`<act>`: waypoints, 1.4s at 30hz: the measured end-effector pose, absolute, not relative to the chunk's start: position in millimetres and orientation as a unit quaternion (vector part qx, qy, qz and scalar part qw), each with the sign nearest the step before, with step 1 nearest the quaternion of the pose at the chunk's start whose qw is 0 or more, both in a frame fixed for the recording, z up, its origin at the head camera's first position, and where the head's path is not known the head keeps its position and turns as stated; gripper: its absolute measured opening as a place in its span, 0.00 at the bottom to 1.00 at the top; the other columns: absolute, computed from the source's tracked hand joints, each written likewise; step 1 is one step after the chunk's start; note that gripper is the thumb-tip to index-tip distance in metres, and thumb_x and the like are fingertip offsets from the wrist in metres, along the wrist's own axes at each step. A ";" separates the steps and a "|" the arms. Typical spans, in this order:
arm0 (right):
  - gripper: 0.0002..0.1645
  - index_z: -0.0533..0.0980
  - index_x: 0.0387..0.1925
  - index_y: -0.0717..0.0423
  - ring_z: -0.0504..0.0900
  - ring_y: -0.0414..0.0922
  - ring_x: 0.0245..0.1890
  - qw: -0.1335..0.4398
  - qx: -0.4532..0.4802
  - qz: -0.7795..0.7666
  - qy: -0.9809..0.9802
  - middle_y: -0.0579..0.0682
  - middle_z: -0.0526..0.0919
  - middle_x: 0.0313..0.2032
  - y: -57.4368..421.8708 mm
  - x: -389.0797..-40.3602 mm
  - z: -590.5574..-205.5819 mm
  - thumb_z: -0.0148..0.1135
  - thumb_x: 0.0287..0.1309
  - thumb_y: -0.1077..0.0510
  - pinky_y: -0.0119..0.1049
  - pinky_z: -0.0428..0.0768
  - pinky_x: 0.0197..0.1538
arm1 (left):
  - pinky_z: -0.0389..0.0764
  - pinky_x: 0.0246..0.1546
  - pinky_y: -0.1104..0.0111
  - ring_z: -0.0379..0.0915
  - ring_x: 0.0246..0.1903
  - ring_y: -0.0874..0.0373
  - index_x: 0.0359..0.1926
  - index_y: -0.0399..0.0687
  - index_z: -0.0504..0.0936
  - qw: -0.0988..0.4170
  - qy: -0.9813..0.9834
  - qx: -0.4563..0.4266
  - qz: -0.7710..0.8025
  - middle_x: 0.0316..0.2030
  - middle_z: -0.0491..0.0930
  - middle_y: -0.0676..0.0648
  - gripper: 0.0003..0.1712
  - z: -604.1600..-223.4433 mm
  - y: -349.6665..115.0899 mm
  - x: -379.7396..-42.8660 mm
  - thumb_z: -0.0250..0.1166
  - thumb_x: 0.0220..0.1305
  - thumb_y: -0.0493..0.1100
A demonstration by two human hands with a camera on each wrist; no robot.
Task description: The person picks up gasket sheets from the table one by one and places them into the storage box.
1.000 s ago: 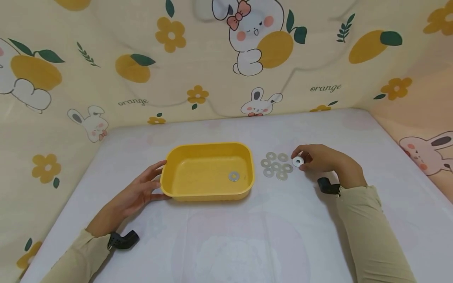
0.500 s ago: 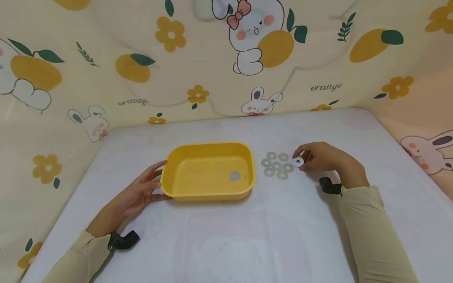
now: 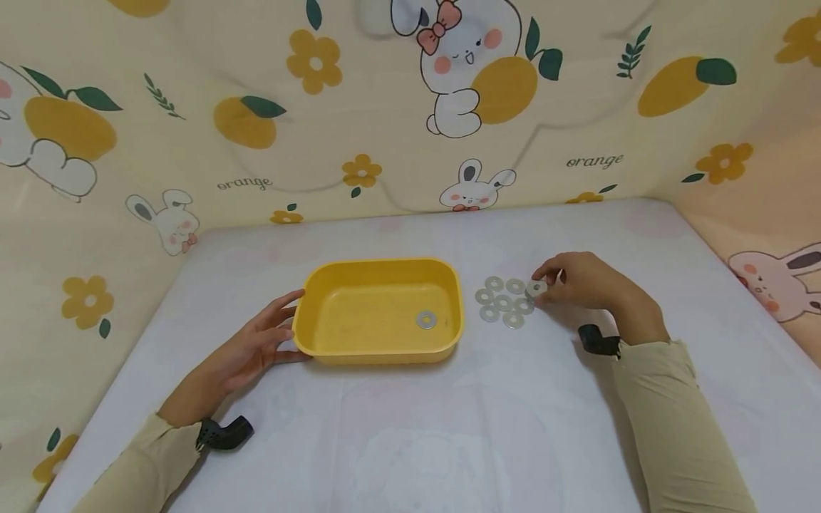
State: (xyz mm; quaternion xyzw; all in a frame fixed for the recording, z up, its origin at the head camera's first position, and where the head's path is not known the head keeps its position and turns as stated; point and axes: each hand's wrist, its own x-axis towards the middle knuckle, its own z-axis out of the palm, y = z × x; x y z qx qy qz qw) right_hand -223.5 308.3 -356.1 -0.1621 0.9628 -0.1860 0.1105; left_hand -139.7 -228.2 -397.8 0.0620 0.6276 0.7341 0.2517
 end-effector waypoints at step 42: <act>0.21 0.83 0.45 0.52 0.67 0.40 0.31 -0.035 -0.157 -0.209 0.965 0.46 0.77 0.31 300.9 -220.1 -347.2 0.76 0.50 0.50 0.31 0.64 0.30 | 0.82 0.55 0.51 0.75 0.58 0.50 0.78 0.56 0.51 0.255 0.617 0.066 0.742 0.75 0.50 0.40 0.40 -397.5 -229.7 -139.3 0.55 0.71 0.34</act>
